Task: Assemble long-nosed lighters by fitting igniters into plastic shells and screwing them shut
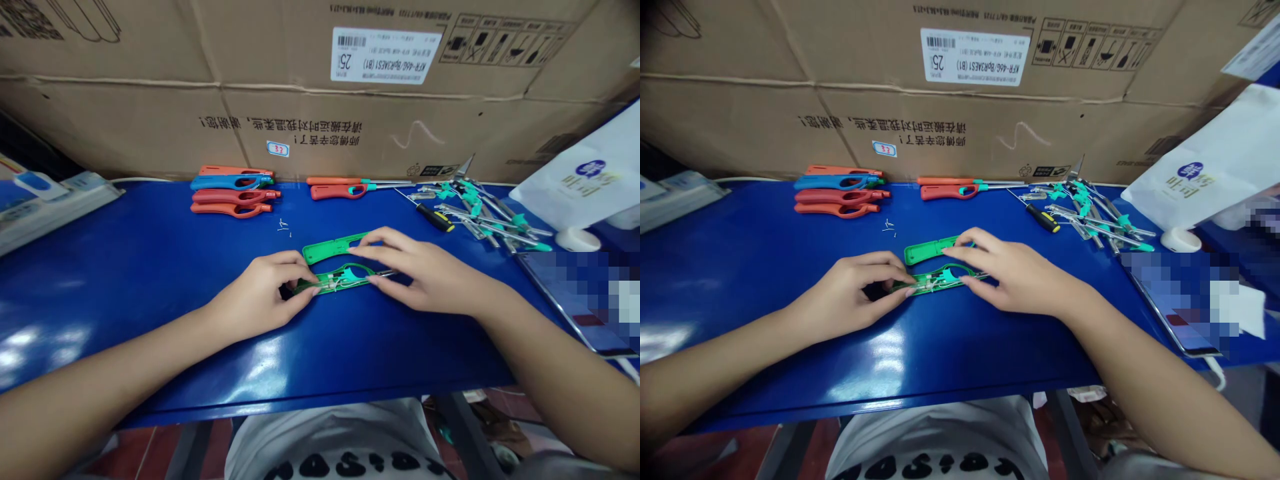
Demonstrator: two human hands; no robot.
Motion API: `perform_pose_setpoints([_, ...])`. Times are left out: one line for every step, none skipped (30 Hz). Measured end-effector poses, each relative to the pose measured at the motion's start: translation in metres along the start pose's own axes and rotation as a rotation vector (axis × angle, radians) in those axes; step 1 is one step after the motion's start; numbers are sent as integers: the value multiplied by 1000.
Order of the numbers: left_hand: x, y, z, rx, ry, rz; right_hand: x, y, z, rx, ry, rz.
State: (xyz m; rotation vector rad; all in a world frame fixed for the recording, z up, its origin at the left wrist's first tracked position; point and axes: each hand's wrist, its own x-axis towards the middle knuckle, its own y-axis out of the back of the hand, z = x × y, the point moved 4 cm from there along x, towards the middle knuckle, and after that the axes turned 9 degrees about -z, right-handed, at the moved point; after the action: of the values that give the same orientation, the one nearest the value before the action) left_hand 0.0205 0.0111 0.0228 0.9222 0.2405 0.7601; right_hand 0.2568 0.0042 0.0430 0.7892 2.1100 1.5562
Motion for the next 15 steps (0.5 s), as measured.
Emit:
perform_pose_setpoints([0,1,0,13,-12,4,0,2,5,42,-19,43])
perform_pose_setpoints([-1,1,1,29,-26,9,-1,3,10,76,-30,64])
perform_pose_setpoints([-1,3,2,52,-42,15,0,3,13,102,-37,67])
perform_pose_setpoints([-1,4,3,80,-64,23,0,2,15,121,-36,56])
perform_pose_setpoints([-1,5,5,111,-91,27,1,0,16,136,-28,39])
perform_pose_setpoints([-1,5,6,142,-120,26,2,-2,15,146,-17,21])
perform_pose_setpoints([-1,5,8,170,-148,16,3,-4,15,152,-6,2])
perform_pose_setpoints([-1,4,9,191,-174,-4,4,-7,14,154,4,-14])
perform_pose_setpoints([0,2,9,206,-194,-35,5,-9,13,152,11,-30])
perform_pose_setpoints([0,0,10,217,-209,-74,6,-11,12,148,15,-43])
perform_pose_setpoints([0,-3,9,230,-218,-113,7,-12,11,143,17,-54])
perform_pose_setpoints([0,-6,9,246,-224,-146,8,-13,11,137,18,-60])
perform_pose_setpoints([0,-8,8,265,-225,-174,8,-14,10,134,18,-63])
perform_pose_setpoints([0,-10,8,285,-225,-193,8,-14,10,132,18,-65])
perform_pose_setpoints([0,-12,7,306,-223,-206,8,-14,11,133,17,-67])
